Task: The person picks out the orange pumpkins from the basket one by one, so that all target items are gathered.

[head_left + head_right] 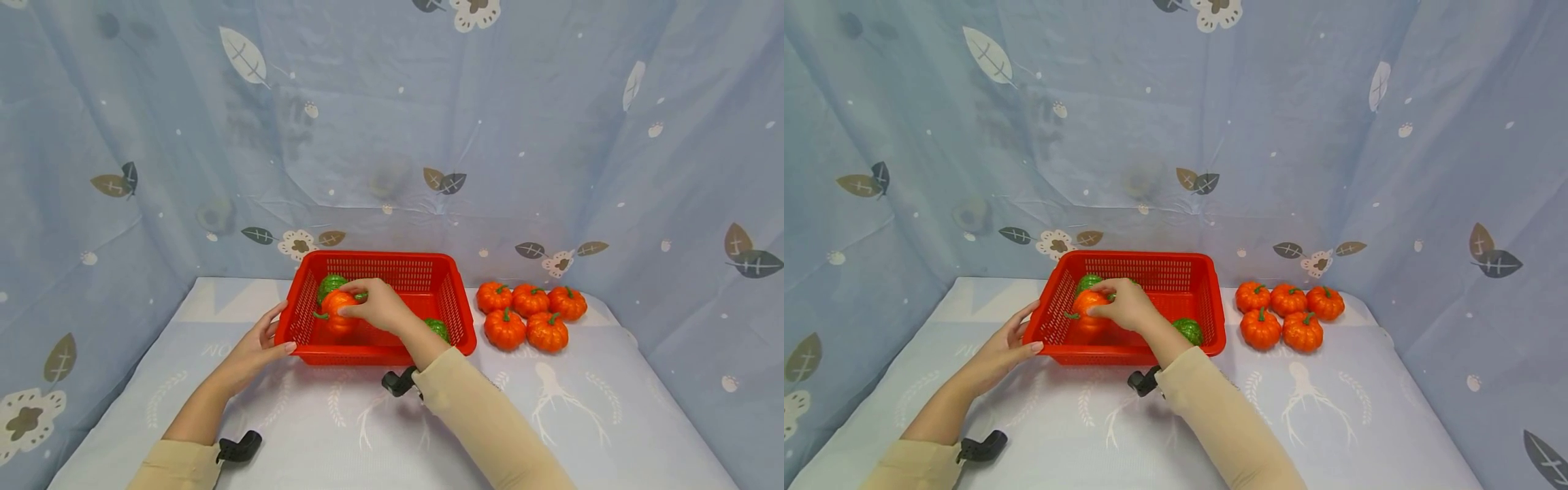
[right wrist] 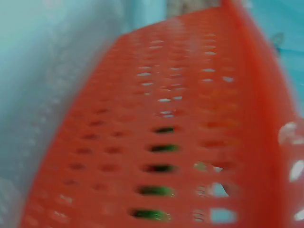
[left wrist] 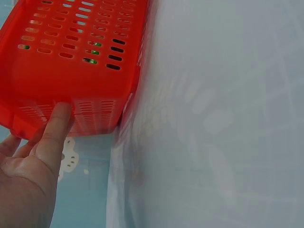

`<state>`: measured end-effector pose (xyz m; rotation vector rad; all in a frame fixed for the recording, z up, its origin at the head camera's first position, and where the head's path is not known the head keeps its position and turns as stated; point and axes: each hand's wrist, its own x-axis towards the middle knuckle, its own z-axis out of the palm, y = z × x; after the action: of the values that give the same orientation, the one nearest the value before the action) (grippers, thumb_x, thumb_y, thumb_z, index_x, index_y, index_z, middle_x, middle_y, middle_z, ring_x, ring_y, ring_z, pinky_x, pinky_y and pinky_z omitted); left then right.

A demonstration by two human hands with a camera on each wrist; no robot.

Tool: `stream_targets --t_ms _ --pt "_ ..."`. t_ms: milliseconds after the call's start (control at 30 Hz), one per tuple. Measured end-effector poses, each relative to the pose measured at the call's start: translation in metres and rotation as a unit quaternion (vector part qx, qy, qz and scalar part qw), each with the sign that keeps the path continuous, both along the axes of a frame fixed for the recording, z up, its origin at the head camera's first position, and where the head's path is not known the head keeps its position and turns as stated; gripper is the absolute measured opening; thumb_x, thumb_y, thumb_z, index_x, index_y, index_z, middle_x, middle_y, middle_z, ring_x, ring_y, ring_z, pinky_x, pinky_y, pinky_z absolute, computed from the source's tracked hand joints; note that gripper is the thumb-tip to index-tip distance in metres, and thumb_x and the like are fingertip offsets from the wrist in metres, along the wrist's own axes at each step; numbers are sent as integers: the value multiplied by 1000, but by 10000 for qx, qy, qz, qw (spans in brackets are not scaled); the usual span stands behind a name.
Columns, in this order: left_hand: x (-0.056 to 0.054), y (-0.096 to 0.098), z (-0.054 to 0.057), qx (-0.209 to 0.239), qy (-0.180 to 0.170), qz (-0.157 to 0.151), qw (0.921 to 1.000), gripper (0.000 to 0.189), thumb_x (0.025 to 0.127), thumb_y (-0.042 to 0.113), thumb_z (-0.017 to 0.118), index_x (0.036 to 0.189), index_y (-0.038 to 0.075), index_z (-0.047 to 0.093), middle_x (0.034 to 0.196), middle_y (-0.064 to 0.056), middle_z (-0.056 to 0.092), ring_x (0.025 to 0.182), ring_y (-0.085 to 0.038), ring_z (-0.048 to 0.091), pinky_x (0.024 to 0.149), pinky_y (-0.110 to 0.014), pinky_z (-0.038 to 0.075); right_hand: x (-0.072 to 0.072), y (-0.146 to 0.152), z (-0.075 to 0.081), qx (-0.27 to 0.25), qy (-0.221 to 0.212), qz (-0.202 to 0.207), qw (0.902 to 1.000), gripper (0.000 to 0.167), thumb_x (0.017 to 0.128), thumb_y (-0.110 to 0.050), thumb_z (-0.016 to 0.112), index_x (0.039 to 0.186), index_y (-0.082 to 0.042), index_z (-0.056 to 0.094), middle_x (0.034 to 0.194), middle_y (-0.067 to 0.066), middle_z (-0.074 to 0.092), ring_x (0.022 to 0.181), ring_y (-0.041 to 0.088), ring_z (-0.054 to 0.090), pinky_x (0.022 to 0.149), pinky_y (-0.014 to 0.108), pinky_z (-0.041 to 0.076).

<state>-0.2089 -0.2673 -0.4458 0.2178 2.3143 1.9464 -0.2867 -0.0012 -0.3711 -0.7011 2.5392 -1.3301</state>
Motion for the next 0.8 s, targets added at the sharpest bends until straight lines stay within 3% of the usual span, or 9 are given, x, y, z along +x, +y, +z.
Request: stream_targets --t_ms 300,533,800 --pt "0 0 0 -25 -90 61 9999 89 93 12 69 162 18 12 157 -26 30 138 -47 39 98 -40 51 11 39 27 -731 -143 -282 9968 45 85 -24 82 128 -21 69 127 4 63 111 26 65 81 36 58" --pt "4 1 4 -8 -60 18 10000 89 93 12 68 162 18 12 157 -27 29 137 -48 40 97 -38 51 26 77 42 -827 92 -603 9947 45 84 -29 82 127 -28 68 128 -7 63 117 21 61 88 39 56" --pt "4 2 3 124 -15 -42 9999 88 93 9 66 162 17 11 157 -28 29 137 -48 39 95 -32 52 36 125 54 -1038 125 -1034 9891 49 86 -33 81 132 -24 65 137 -1 59 128 25 55 99 46 50"
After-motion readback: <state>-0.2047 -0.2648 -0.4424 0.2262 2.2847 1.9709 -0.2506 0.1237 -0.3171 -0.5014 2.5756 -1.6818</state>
